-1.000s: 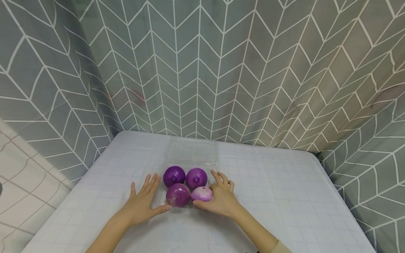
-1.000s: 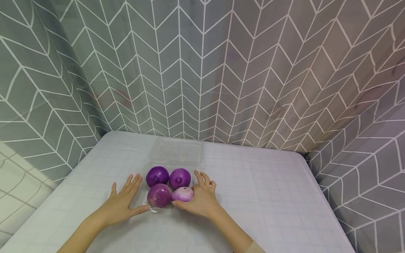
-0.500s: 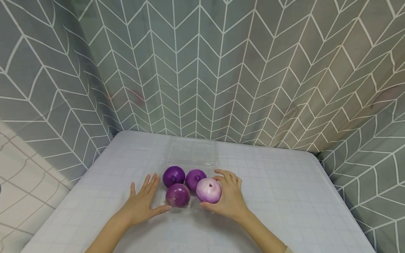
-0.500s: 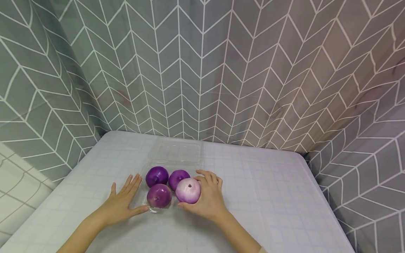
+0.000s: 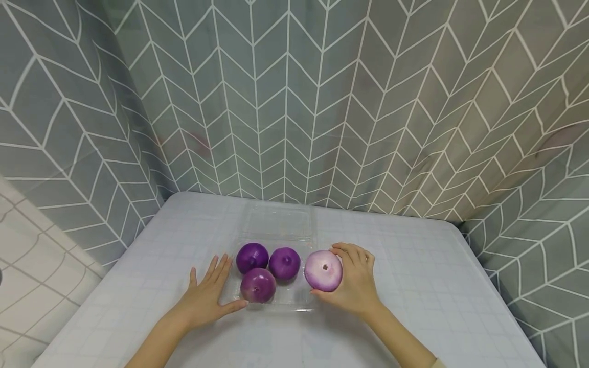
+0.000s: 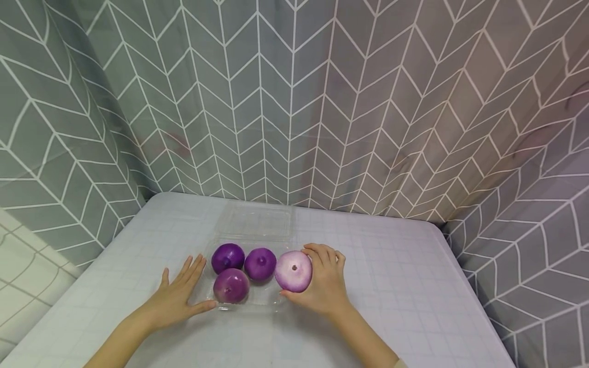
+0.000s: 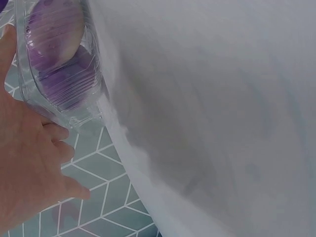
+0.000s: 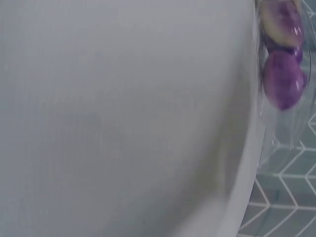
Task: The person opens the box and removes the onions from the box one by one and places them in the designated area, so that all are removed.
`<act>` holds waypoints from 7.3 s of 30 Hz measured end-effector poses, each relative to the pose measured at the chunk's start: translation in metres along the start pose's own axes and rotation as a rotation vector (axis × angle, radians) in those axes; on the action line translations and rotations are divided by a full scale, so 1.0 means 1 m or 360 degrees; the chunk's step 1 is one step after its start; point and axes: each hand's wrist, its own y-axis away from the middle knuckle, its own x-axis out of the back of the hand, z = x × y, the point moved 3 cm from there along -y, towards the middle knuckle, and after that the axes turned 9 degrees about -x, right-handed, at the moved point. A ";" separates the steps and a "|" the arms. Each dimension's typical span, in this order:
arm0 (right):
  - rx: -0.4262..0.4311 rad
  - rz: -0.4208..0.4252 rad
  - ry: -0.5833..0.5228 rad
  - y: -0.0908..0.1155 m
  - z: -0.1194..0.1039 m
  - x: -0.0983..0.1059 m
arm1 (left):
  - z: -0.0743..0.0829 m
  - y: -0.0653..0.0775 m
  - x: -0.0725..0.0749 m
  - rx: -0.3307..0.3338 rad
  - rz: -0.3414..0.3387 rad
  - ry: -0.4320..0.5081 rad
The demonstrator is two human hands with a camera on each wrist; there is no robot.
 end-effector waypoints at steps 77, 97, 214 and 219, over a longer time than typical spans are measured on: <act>-0.0043 -0.0428 0.0291 0.011 0.097 -0.012 | -0.003 0.001 -0.005 0.0016 -0.0014 0.0006; -0.0079 -0.0399 0.0230 0.009 0.085 -0.006 | -0.006 0.002 -0.008 -0.0028 0.0029 0.0024; 0.0087 -0.0331 -0.0227 -0.021 -0.024 0.005 | -0.013 0.000 -0.016 -0.0031 0.0031 0.0040; 0.0106 -0.0248 -0.0201 -0.017 -0.014 0.017 | -0.008 0.001 -0.011 -0.0056 0.0057 0.0081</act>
